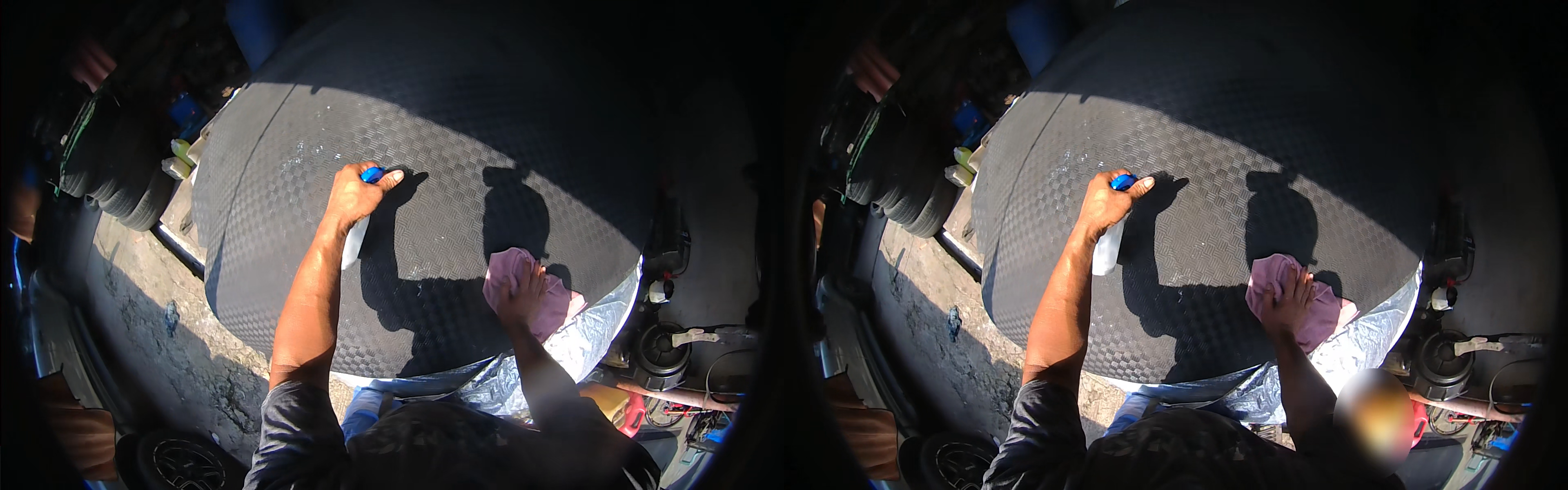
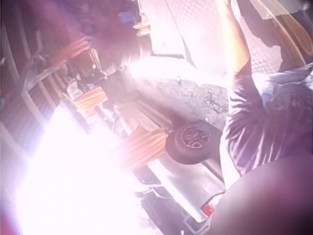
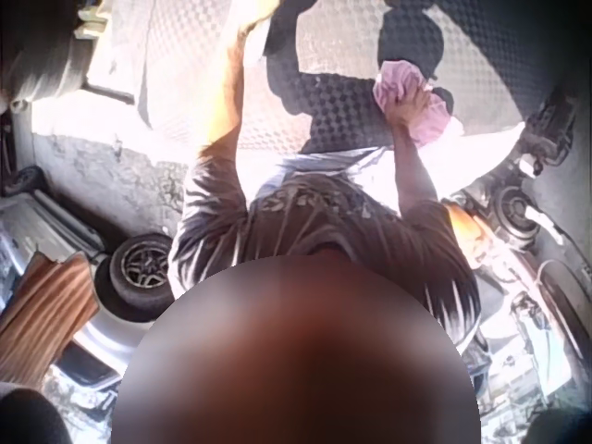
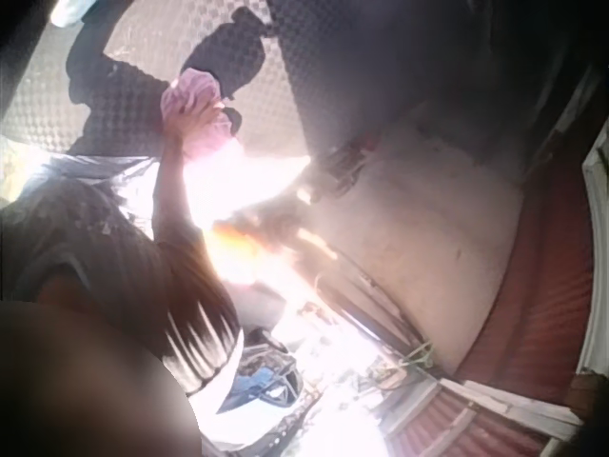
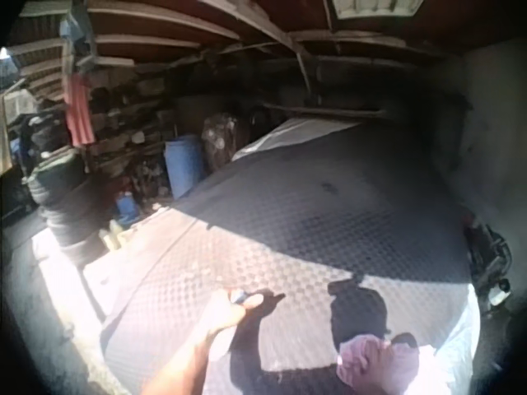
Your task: The person repeatedly sprays a cleaning solution onto a black diamond-plate trunk mat and wipes it with a pink cloth. They work across the surface, lifting and repositioning the mat to reach different areas, then continue wiping until the clip ends.
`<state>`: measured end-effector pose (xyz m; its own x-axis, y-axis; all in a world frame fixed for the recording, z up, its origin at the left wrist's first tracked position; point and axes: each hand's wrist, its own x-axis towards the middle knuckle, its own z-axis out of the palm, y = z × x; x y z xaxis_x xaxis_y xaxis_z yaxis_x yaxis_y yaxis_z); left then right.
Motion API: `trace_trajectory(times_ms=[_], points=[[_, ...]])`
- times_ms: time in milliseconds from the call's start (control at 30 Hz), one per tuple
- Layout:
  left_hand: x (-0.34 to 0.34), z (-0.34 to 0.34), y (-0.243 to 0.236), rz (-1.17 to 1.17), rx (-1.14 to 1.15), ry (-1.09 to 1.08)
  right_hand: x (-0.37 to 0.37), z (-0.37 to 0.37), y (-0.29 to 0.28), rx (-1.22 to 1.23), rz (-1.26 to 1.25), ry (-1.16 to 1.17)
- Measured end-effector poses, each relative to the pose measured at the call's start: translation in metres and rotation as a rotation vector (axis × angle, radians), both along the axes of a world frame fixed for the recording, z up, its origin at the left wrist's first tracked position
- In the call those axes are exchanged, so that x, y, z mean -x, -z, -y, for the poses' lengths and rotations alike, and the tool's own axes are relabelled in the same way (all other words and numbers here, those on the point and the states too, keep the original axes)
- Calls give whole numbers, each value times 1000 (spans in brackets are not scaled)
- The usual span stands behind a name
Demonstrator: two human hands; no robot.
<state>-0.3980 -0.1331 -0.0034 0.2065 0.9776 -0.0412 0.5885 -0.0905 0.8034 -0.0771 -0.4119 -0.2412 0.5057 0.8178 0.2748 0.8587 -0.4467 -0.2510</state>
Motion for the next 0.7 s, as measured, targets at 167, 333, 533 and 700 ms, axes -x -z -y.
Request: trace_trajectory(times_ms=[167,333,533,700], points=[[-10,73,17,3,156,-142,-1,-1,5,-69,24,-11],[7,138,43,92,114,-192,-4,-3,14,-112,49,-7],[70,267,108,35,228,-230,2,1,8,-87,82,-122],[133,359,179,-68,363,-504,4,14,-7,305,141,-242]])
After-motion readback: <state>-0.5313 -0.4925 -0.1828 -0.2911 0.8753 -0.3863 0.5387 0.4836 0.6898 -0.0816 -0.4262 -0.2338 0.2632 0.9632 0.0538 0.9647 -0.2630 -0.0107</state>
